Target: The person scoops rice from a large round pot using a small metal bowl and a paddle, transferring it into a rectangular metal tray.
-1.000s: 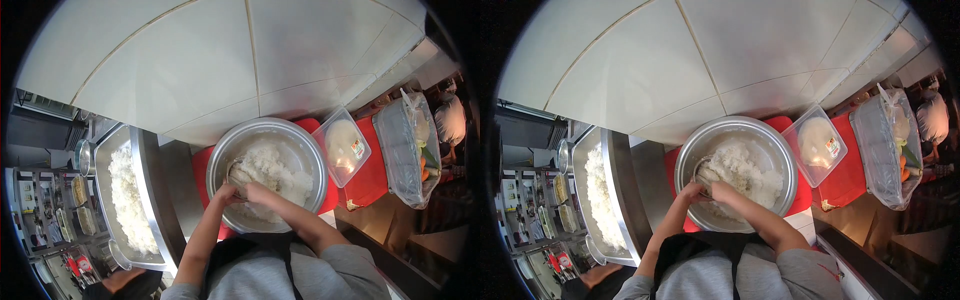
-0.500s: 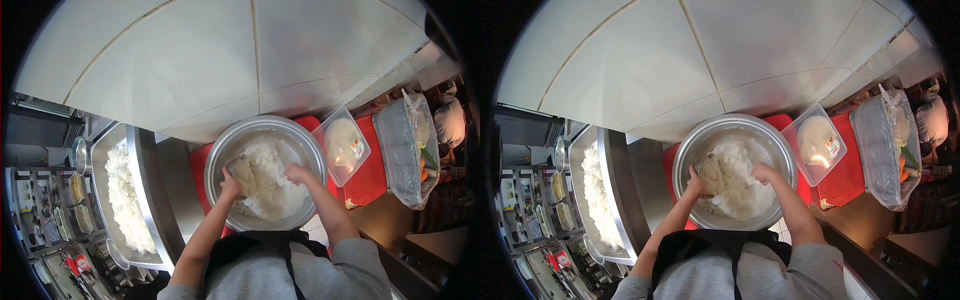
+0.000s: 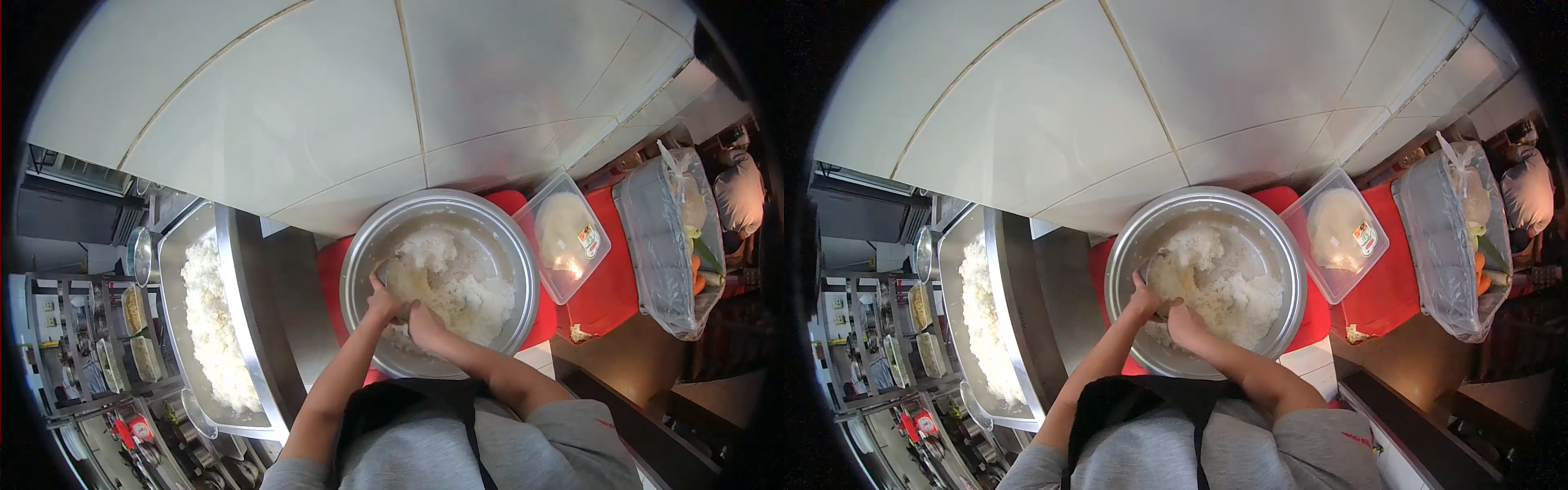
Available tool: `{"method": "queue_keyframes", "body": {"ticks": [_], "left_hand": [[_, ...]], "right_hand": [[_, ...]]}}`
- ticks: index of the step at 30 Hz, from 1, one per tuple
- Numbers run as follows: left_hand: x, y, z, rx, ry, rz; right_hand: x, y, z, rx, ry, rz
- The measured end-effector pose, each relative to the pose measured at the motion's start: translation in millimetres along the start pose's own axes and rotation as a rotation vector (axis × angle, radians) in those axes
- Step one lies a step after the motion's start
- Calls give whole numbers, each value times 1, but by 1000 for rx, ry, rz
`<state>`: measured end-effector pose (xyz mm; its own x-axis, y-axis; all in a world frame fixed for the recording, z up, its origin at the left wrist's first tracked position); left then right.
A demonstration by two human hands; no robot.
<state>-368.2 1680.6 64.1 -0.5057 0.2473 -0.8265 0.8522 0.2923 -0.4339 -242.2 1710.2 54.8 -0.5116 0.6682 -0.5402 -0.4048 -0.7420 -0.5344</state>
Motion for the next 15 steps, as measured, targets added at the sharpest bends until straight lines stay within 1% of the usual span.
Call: {"method": "queue_keyframes", "body": {"ticks": [2, 3, 4, 5, 6, 7, 9, 10, 11, 12, 13, 15], "left_hand": [[54, -2, 55, 57, 339, 267], [50, -6, 53, -36, 344, 323], [45, -10, 50, -130, 345, 380], [-5, -27, 16, -344, 176, 354], [-34, -35, 0, -555, 0, 324], [-16, -31, 15, -546, -3, 403], [-32, -27, 6, -572, -27, 394], [-40, -24, -1, -587, -33, 391], [-44, -22, -6, -583, 3, 391], [-50, -22, -8, -577, 37, 390], [-53, -23, -7, -569, 70, 389], [-49, -25, 2, -620, 72, 450]], "right_hand": [[15, -33, -3, -112, -164, 222], [22, -56, -4, -170, -246, 333], [20, -84, 3, -125, -278, 320], [13, -116, 14, -81, -311, 310], [8, -130, 20, -35, -343, 302], [5, -125, 22, -80, -388, 322], [-6, -105, 30, -176, -479, 355], [-3, -93, 26, -216, -476, 350], [5, -75, 19, -255, -476, 343], [5, -71, 27, -290, -476, 337], [4, -70, 29, -325, -419, 363], [0, -93, 34, -300, -469, 420]]}}
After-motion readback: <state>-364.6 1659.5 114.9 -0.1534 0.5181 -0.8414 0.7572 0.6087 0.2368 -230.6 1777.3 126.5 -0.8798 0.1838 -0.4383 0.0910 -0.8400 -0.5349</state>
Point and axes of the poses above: each hand's wrist, its own x-axis towards the middle knuckle, its own y-axis out of the palm, z = x × y, the point moved 2 cm from there along x, towards the middle knuckle, and after that the axes turned 1 degree about -x, right-handed, at the moved point
